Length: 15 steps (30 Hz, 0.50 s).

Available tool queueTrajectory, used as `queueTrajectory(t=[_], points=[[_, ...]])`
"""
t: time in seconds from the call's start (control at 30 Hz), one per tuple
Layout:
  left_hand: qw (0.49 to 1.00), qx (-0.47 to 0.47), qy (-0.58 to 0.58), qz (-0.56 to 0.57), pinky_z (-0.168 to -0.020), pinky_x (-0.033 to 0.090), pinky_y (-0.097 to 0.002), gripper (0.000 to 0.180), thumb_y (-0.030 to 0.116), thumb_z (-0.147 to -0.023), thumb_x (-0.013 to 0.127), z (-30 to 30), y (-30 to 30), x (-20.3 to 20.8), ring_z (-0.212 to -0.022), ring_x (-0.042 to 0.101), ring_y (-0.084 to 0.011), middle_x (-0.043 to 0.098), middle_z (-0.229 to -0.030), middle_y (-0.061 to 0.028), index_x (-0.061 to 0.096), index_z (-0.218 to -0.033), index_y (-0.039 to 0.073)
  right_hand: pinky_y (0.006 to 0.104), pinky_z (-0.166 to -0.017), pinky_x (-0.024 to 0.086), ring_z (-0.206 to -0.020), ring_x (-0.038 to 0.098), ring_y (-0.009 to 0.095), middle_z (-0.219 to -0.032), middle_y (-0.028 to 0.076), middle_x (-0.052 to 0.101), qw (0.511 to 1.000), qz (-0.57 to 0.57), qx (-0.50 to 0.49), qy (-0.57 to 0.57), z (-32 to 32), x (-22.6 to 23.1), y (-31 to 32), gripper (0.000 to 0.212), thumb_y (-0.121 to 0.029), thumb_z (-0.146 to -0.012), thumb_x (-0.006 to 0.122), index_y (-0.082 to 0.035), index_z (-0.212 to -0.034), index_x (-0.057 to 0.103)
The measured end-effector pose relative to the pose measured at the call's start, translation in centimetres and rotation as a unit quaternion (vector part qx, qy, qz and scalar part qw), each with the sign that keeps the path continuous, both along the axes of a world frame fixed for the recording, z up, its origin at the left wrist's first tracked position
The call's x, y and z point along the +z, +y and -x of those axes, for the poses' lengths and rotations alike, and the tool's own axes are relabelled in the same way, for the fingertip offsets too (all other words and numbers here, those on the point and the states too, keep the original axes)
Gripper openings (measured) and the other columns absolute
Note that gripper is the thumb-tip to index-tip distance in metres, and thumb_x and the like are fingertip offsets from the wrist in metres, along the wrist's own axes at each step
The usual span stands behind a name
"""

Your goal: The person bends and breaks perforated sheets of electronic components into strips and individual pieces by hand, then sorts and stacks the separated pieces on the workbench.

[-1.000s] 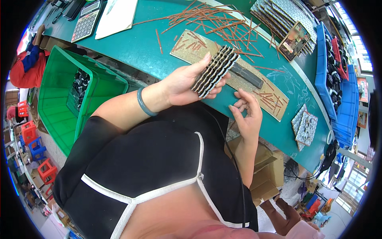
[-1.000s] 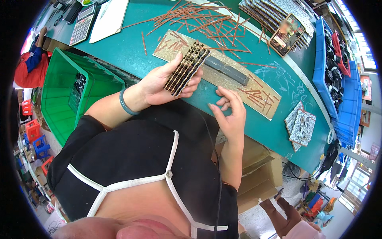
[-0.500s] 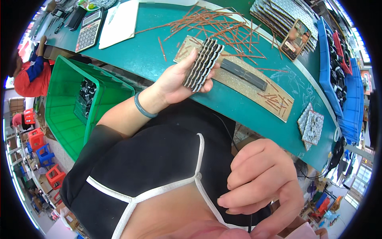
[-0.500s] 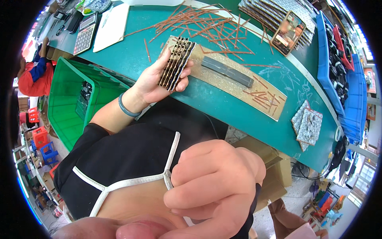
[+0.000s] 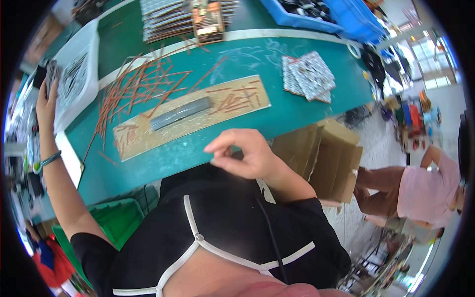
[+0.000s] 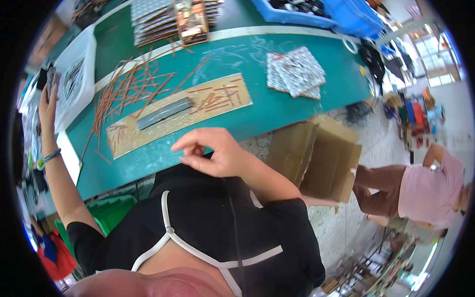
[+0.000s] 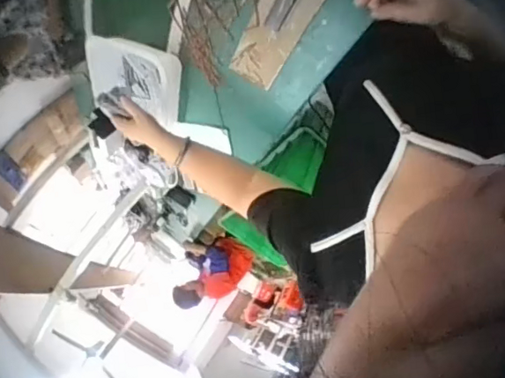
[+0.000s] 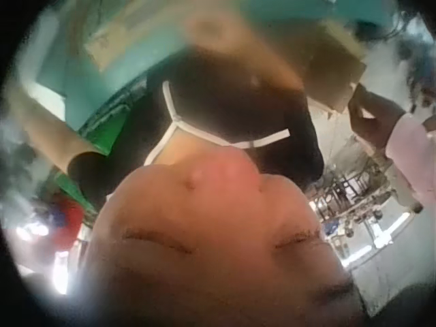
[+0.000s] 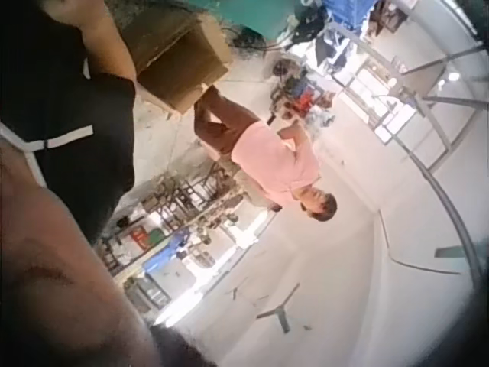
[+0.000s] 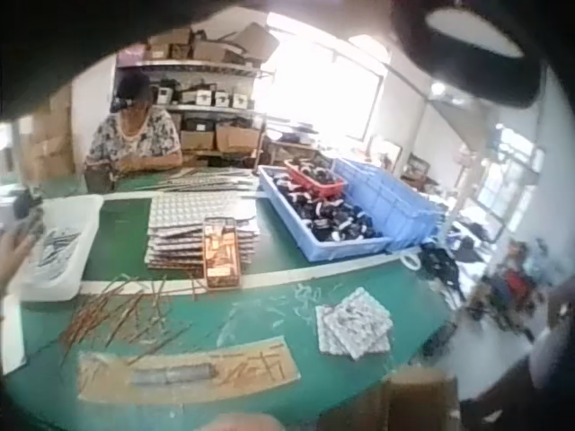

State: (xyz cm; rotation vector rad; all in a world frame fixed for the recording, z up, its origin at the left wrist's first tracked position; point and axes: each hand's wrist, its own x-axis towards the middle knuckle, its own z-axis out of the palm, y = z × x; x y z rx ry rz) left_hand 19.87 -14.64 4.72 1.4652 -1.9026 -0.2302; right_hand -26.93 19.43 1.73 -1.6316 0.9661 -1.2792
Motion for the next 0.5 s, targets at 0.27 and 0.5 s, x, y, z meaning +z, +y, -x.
queueTrajectory(t=[0.27,0.5], points=[[0.969,-0.055,-0.156,0.186,-0.102,0.036,-0.0395,0.048,0.024,-0.088,0.064,9.6,8.0,-3.0,-0.120,0.048,-0.0331,0.052,-0.128,-0.0184,0.050,-0.129,0.004,0.0199,-0.063,0.044,-0.071,0.055,0.006,-0.080,0.002,0.062,0.956,-0.049,-0.288,0.039,6.8,-4.3,3.3,0.018,0.000,-0.080,0.068,-0.002,-0.097,0.065],[0.978,-0.136,-0.117,0.108,-0.101,0.037,-0.0388,0.042,0.005,-0.080,0.066,18.6,21.1,-3.1,-0.119,0.049,-0.0310,0.053,-0.126,-0.0150,0.056,-0.121,0.003,0.0185,-0.062,0.043,-0.070,0.054,0.004,-0.081,0.001,0.063,0.919,0.003,-0.394,0.024,11.6,-5.4,3.8,0.012,0.000,-0.082,0.067,-0.001,-0.094,0.065]])
